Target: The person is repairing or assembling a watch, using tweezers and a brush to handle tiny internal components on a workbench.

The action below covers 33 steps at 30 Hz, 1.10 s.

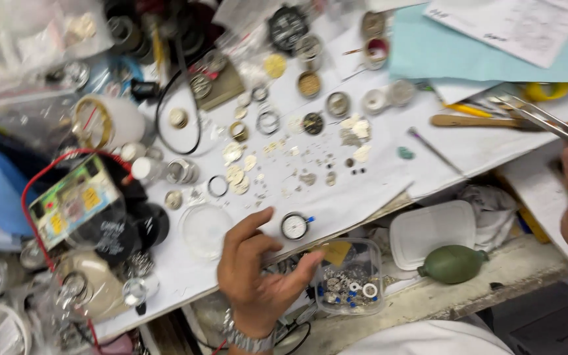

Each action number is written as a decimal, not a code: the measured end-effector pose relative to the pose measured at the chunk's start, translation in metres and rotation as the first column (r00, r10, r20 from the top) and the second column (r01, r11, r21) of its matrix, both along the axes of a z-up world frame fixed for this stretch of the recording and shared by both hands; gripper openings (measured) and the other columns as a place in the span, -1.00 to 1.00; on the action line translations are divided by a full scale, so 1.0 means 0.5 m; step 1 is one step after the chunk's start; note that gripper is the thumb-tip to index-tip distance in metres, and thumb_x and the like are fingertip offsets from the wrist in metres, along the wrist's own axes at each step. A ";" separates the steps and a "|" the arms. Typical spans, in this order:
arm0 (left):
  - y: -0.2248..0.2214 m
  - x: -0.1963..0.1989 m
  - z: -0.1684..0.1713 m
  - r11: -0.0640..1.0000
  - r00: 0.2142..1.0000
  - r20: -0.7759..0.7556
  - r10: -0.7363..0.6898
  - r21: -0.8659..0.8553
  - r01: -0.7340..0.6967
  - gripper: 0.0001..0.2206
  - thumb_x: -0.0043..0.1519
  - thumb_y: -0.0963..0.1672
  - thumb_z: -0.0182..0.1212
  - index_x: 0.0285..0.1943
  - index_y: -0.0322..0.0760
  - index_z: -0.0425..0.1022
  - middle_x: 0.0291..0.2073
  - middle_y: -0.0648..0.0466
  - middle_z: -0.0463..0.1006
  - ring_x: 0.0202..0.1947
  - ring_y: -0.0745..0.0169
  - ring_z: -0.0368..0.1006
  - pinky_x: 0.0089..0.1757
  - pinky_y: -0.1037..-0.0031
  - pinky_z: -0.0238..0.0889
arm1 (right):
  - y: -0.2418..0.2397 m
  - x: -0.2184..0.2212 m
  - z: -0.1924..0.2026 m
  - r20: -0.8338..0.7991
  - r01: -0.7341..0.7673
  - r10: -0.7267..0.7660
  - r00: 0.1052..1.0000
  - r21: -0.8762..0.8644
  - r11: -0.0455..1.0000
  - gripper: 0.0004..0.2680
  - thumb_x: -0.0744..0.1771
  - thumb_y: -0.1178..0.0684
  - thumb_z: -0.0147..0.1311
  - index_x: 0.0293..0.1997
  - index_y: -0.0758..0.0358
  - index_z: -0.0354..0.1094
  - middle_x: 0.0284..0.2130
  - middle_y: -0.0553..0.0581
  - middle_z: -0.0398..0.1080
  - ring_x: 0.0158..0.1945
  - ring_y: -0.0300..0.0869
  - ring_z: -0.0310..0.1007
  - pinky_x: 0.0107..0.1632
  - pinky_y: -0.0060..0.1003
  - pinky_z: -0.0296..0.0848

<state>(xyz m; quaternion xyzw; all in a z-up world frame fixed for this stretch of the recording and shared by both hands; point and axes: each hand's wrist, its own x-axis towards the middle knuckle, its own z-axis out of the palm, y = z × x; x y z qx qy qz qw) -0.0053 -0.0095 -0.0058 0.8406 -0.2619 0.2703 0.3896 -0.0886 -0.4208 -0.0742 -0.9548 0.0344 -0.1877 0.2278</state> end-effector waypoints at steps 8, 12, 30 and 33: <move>-0.084 0.059 0.191 0.932 0.993 0.028 -0.114 0.350 0.097 -0.66 0.14 0.03 0.44 -0.26 -0.29 0.48 -0.15 -0.14 0.64 -0.26 0.05 0.60 -0.25 0.38 0.47 | 0.044 0.054 0.106 0.286 -0.099 0.062 0.956 0.114 0.989 -0.89 0.52 0.45 0.27 0.19 0.66 0.49 0.08 0.57 0.46 0.18 0.35 0.48 0.32 0.21 0.43; -0.170 0.142 0.224 0.846 0.953 0.079 -0.292 0.486 0.219 -0.70 0.30 0.00 0.31 -0.23 -0.31 0.46 -0.13 -0.13 0.63 -0.25 0.03 0.55 -0.25 0.34 0.40 | 0.034 0.099 0.112 0.398 -0.168 0.141 0.907 0.036 0.985 -0.93 0.49 0.53 0.28 0.08 0.72 0.53 -0.03 0.56 0.53 0.03 0.28 0.52 0.17 0.09 0.47; -0.484 0.425 0.091 0.835 0.847 0.400 -0.351 0.543 0.089 -0.73 0.12 -0.26 0.16 -0.09 0.00 0.39 -0.55 0.18 0.36 -0.66 0.17 0.29 -0.64 0.26 0.14 | -0.024 0.118 0.103 0.300 -0.050 -0.031 0.953 0.257 0.965 -0.88 0.59 0.51 0.16 0.30 0.84 0.38 0.20 0.69 0.33 0.31 0.34 0.38 0.43 0.09 0.42; -0.483 0.457 0.079 0.839 0.858 0.321 -0.401 0.505 0.203 -0.73 0.02 -0.23 0.25 -0.12 -0.15 0.38 -0.47 0.03 0.44 -0.54 -0.12 0.34 -0.52 0.08 0.17 | -0.024 0.118 0.091 0.245 0.034 -0.145 0.959 0.407 0.913 -0.89 0.61 0.47 0.10 0.31 0.77 0.27 0.23 0.63 0.32 0.31 0.27 0.42 0.40 -0.02 0.44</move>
